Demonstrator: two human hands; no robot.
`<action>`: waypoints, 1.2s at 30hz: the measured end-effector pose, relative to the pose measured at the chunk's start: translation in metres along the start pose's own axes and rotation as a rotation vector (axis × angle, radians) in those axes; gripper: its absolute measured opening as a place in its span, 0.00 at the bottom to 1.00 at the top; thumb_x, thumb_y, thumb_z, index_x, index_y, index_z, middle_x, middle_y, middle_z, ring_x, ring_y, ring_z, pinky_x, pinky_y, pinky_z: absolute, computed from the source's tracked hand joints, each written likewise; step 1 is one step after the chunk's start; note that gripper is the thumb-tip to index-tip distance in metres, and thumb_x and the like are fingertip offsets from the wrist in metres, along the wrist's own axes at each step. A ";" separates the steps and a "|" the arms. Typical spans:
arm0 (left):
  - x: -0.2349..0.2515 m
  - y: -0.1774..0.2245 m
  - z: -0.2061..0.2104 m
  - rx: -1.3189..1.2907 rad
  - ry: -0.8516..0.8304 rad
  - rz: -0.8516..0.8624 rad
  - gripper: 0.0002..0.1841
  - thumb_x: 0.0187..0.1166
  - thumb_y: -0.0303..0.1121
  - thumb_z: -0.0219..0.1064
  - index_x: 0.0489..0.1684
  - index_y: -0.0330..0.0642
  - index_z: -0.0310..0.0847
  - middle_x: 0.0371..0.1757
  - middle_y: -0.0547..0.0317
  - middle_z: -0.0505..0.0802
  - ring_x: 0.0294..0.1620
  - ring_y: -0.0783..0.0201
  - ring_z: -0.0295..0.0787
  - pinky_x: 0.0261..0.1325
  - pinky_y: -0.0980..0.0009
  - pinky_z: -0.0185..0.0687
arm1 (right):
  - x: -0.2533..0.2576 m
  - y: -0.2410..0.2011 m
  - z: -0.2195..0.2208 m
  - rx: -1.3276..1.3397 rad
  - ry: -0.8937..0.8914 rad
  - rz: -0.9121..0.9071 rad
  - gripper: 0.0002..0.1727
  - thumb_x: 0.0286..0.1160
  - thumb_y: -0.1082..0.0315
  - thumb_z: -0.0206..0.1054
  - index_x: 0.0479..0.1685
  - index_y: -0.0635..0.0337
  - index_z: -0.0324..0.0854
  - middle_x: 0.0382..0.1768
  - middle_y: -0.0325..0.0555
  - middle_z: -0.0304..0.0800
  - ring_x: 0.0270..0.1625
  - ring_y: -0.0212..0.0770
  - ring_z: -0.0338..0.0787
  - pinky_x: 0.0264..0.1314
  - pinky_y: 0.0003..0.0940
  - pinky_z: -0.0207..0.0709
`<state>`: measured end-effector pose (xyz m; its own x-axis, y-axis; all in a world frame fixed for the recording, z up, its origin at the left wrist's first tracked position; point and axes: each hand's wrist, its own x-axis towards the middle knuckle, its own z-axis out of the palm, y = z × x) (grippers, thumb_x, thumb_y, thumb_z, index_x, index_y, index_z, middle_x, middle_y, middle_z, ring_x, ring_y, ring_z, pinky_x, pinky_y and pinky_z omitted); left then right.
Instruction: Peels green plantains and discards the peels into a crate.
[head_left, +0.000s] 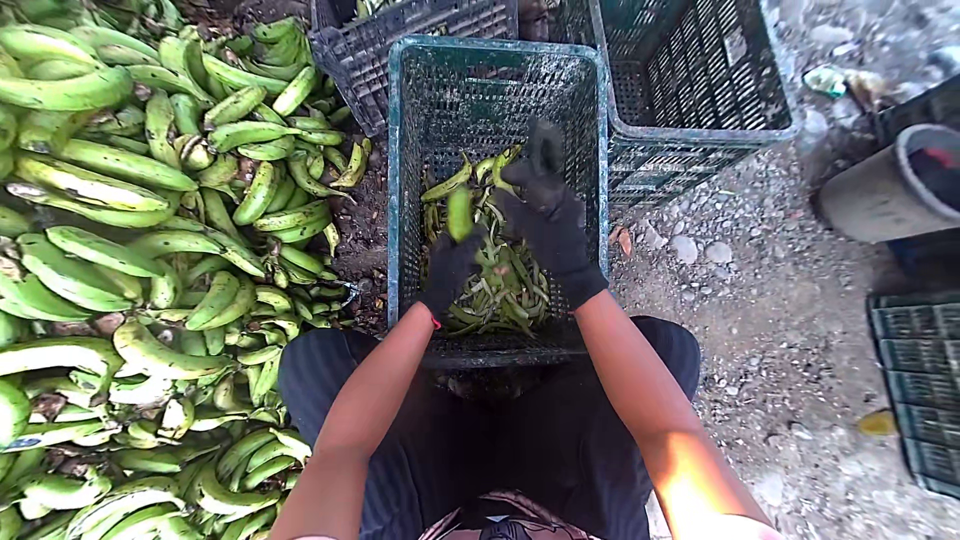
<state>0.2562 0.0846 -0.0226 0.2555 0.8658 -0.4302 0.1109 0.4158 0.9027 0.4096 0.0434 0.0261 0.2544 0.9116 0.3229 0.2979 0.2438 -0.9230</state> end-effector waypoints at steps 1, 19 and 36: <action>0.006 0.005 -0.004 -0.068 0.073 -0.025 0.25 0.87 0.46 0.62 0.71 0.35 0.71 0.49 0.45 0.91 0.38 0.55 0.92 0.38 0.57 0.92 | -0.003 0.002 -0.004 0.098 0.049 0.051 0.21 0.78 0.64 0.71 0.65 0.66 0.83 0.60 0.48 0.90 0.45 0.35 0.92 0.44 0.35 0.90; 0.007 0.038 -0.005 0.148 0.094 0.064 0.25 0.86 0.48 0.61 0.71 0.37 0.73 0.45 0.49 0.86 0.35 0.61 0.82 0.36 0.62 0.82 | -0.065 -0.021 0.024 -0.064 -0.211 0.570 0.19 0.67 0.53 0.80 0.40 0.57 0.80 0.24 0.42 0.82 0.24 0.38 0.81 0.29 0.41 0.76; 0.016 0.034 0.007 0.232 -0.052 0.018 0.22 0.85 0.46 0.63 0.65 0.37 0.78 0.46 0.49 0.86 0.36 0.61 0.82 0.36 0.63 0.80 | -0.068 -0.022 0.013 0.046 -0.163 0.677 0.17 0.63 0.58 0.81 0.37 0.59 0.82 0.26 0.45 0.87 0.27 0.40 0.87 0.33 0.40 0.83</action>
<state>0.2711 0.1111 0.0016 0.3076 0.8544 -0.4188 0.3224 0.3205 0.8907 0.3736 -0.0192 0.0218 0.2280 0.9051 -0.3589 0.0828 -0.3853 -0.9191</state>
